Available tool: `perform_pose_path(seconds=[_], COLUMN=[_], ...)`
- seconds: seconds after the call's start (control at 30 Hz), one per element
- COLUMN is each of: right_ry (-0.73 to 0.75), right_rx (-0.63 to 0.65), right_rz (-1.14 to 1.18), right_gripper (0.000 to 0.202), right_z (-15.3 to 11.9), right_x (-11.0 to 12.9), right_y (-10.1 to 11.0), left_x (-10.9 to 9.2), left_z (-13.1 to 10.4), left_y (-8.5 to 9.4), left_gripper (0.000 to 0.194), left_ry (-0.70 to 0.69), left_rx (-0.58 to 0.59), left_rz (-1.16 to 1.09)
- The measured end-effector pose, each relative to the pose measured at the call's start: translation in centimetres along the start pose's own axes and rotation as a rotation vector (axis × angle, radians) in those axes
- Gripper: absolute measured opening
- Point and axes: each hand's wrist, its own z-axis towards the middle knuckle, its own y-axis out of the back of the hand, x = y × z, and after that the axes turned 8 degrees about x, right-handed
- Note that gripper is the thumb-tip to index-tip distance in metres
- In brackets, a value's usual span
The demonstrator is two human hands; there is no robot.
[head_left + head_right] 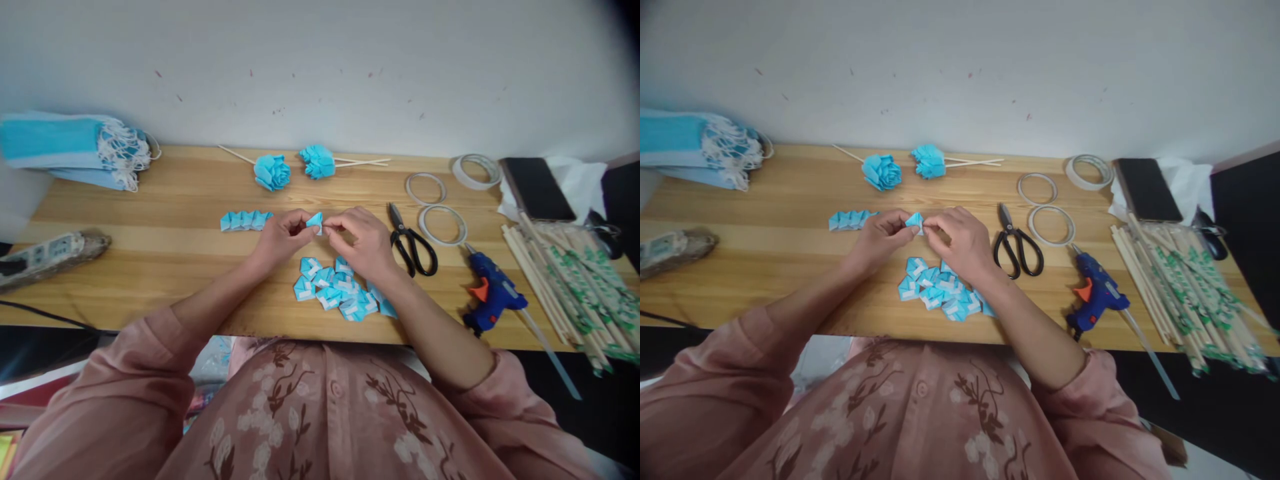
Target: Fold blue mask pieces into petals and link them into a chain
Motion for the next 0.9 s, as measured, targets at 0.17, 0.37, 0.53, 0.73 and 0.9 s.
perform_pose_path(seconds=[0.17, 0.37, 0.53, 0.73, 0.9], right_ry=[-0.014, -0.024, -0.028, -0.022, -0.028], right_rx=[0.011, 0.018, 0.018, 0.032, 0.054], right_rz=[0.021, 0.021, 0.038, 0.046, 0.049], right_gripper=[0.01, 0.011, 0.011, 0.011, 0.014], right_z=[0.06, 0.06, 0.01, 0.07, 0.02], right_x=[-0.03, -0.01, 0.0, 0.02, -0.04], right_y=[0.01, 0.01, 0.0, 0.18, 0.26], left_x=[-0.07, 0.03, -0.02, -0.25, -0.41], left_z=[-0.03, 0.02, -0.06, -0.03, -0.06], left_y=[0.08, 0.06, 0.04, 0.06, 0.04], left_gripper=[0.019, 0.019, 0.02, 0.019, 0.02], left_ry=[0.01, 0.018, 0.024, 0.027, 0.041], left_rx=[0.013, 0.007, 0.006, 0.004, -0.003], left_rz=[-0.013, -0.01, -0.013, 0.003, 0.004])
